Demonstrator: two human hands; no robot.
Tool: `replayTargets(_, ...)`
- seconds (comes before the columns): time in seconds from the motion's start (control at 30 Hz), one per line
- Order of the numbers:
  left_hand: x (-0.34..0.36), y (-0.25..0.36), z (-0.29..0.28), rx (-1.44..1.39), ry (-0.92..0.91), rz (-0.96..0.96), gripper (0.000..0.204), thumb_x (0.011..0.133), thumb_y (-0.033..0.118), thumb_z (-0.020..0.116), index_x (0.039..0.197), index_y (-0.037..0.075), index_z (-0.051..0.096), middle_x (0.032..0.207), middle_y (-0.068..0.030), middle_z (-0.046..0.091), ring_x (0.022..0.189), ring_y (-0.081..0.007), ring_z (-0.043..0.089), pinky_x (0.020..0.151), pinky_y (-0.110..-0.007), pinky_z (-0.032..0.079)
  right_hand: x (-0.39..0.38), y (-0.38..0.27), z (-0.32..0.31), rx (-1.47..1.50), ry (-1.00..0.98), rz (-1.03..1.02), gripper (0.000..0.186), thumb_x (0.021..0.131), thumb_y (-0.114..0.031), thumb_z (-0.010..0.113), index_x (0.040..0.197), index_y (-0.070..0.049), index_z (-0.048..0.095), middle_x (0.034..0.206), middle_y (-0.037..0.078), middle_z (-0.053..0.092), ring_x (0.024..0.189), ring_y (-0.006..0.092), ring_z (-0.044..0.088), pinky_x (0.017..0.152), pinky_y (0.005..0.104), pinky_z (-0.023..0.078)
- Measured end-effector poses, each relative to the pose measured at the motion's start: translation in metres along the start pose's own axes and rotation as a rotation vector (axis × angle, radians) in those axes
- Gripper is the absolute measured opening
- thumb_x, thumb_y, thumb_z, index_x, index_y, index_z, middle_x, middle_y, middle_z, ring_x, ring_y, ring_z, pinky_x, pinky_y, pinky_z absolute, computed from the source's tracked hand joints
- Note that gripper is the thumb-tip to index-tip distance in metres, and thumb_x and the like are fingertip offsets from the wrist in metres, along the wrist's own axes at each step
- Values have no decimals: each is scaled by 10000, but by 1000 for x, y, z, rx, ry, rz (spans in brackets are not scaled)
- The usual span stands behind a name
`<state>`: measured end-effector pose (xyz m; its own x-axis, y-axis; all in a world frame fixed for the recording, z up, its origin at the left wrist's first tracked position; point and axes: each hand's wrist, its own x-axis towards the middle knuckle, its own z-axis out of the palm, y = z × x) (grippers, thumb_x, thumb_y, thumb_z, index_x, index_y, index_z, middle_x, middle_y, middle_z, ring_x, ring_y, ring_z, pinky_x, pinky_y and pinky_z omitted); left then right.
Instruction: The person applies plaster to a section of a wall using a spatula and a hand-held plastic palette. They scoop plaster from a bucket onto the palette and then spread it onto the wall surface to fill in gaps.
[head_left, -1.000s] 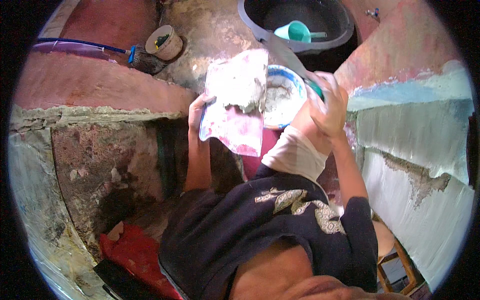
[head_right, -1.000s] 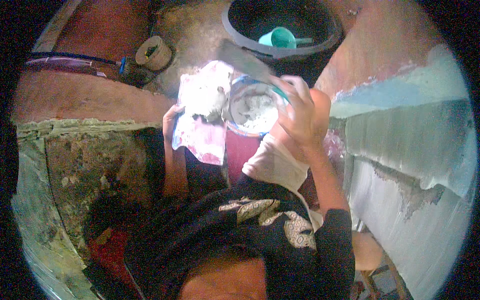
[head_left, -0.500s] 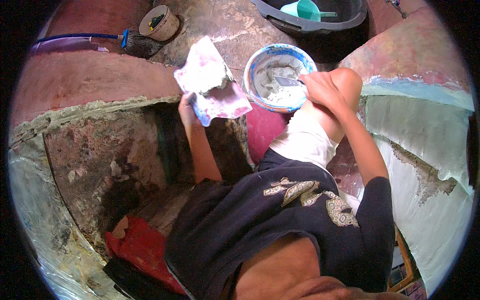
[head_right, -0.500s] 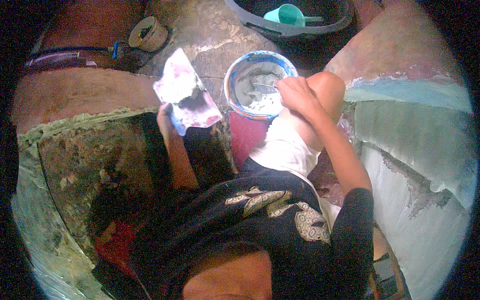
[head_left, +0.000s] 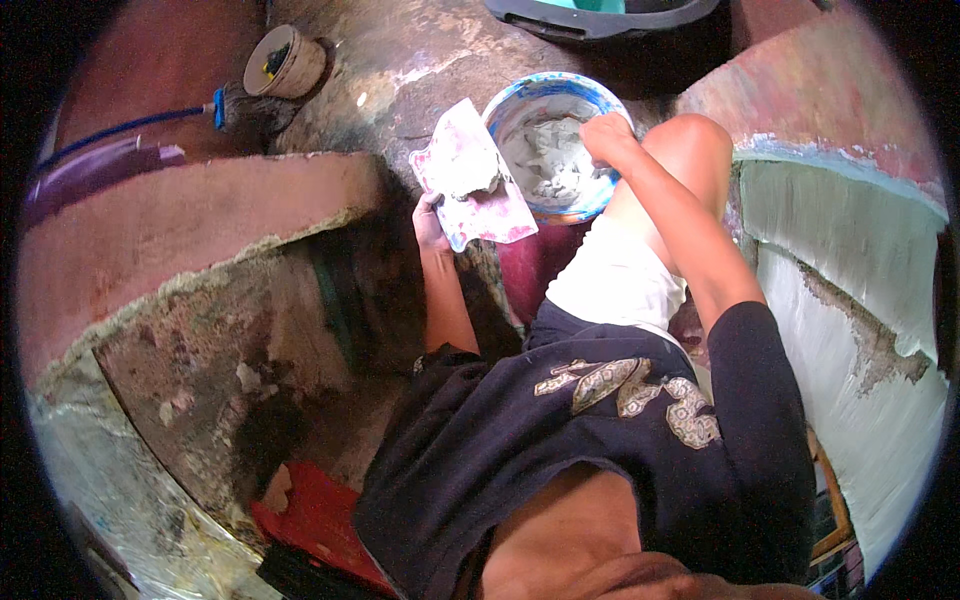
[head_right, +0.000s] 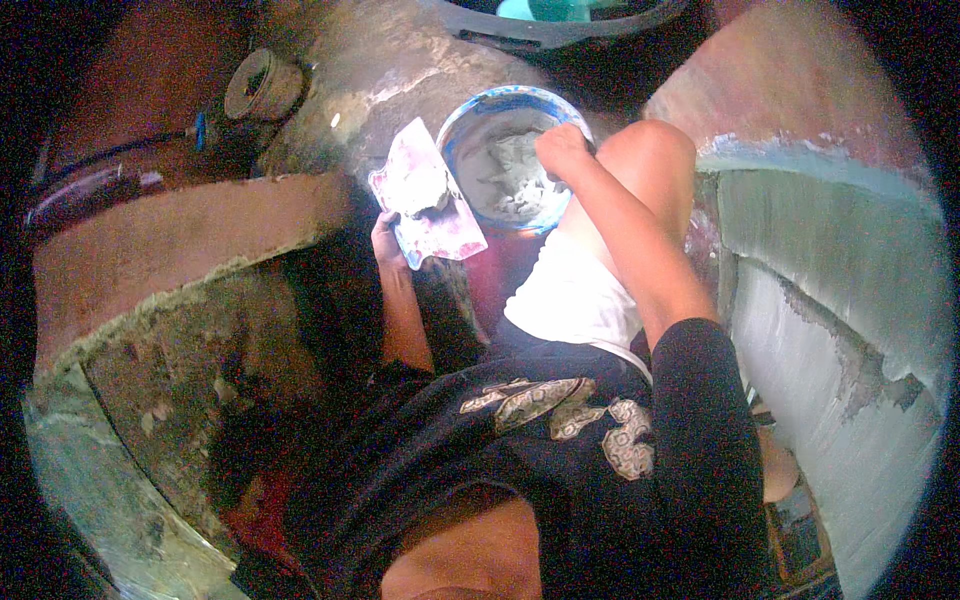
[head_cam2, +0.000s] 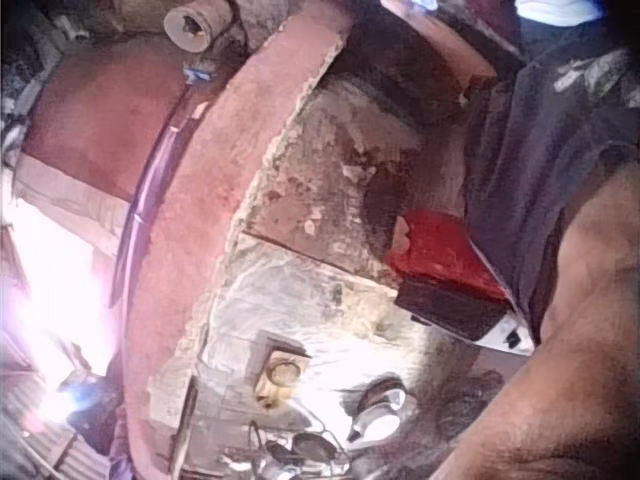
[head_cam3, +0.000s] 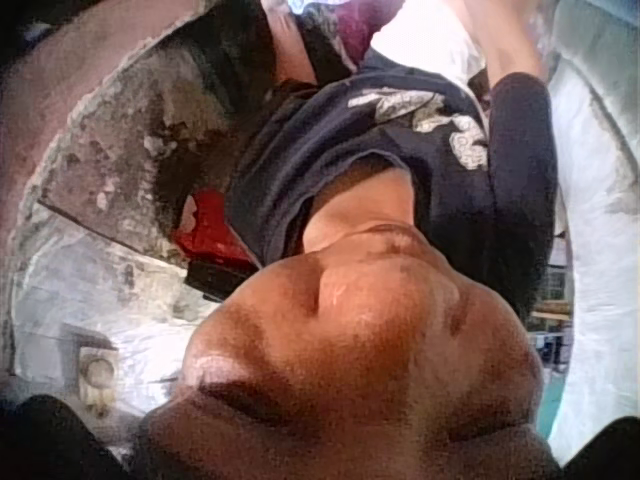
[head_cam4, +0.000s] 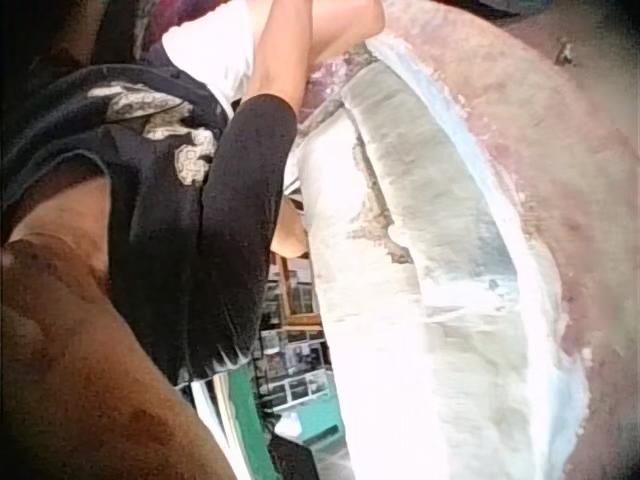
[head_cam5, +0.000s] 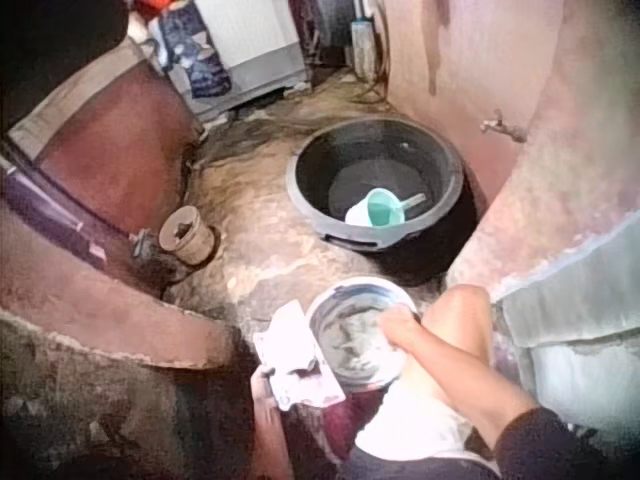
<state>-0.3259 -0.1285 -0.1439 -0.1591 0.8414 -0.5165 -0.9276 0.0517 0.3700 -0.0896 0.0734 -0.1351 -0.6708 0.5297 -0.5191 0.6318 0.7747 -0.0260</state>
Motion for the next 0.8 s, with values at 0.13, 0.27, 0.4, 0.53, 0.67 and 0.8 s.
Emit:
replayTargets(0.13,1,-2,-4,56,-12,-19,394,699,161,431,1021,-63,468,856,-190,578,674,-316,587,613,-420,499,1,2,6,6,51,-115,108,540,-106,633,645,-83,639,690,104,617,679,213,609,579,307,473)
replayTargets(0.27,4,-1,-8,104,15,6,377,688,128,443,1013,-61,476,889,-181,573,708,-314,585,645,-436,493,-6,-8,-4,-100,187,-262,74,543,-87,604,614,-92,627,657,102,608,663,212,606,562,315,470)
replayTargets(0.4,7,0,-13,74,-32,-18,365,690,122,441,1005,-57,484,877,-172,578,732,-299,585,665,-435,489,-6,-14,6,-40,204,-159,81,570,-84,578,633,-90,628,671,96,612,671,204,608,564,319,475)
replayTargets(0.53,3,1,3,139,9,-8,338,694,117,455,983,-53,492,860,-159,579,729,-280,585,666,-410,488,-4,-22,6,196,19,174,127,613,-97,561,711,-80,640,742,102,622,716,206,613,590,319,485)
replayTargets(0.67,-1,4,11,170,28,-18,288,700,101,481,949,-42,502,842,-138,577,731,-248,583,666,-366,490,-6,-15,5,227,-61,136,183,593,-110,581,759,-57,638,774,118,621,742,223,611,619,342,486)
replayTargets(0.8,10,4,-9,161,61,4,346,696,95,451,1011,-43,486,895,-142,578,769,-261,584,699,-399,487,-9,-10,10,248,10,48,155,546,-90,597,689,-39,633,721,139,610,709,250,606,599,351,480)
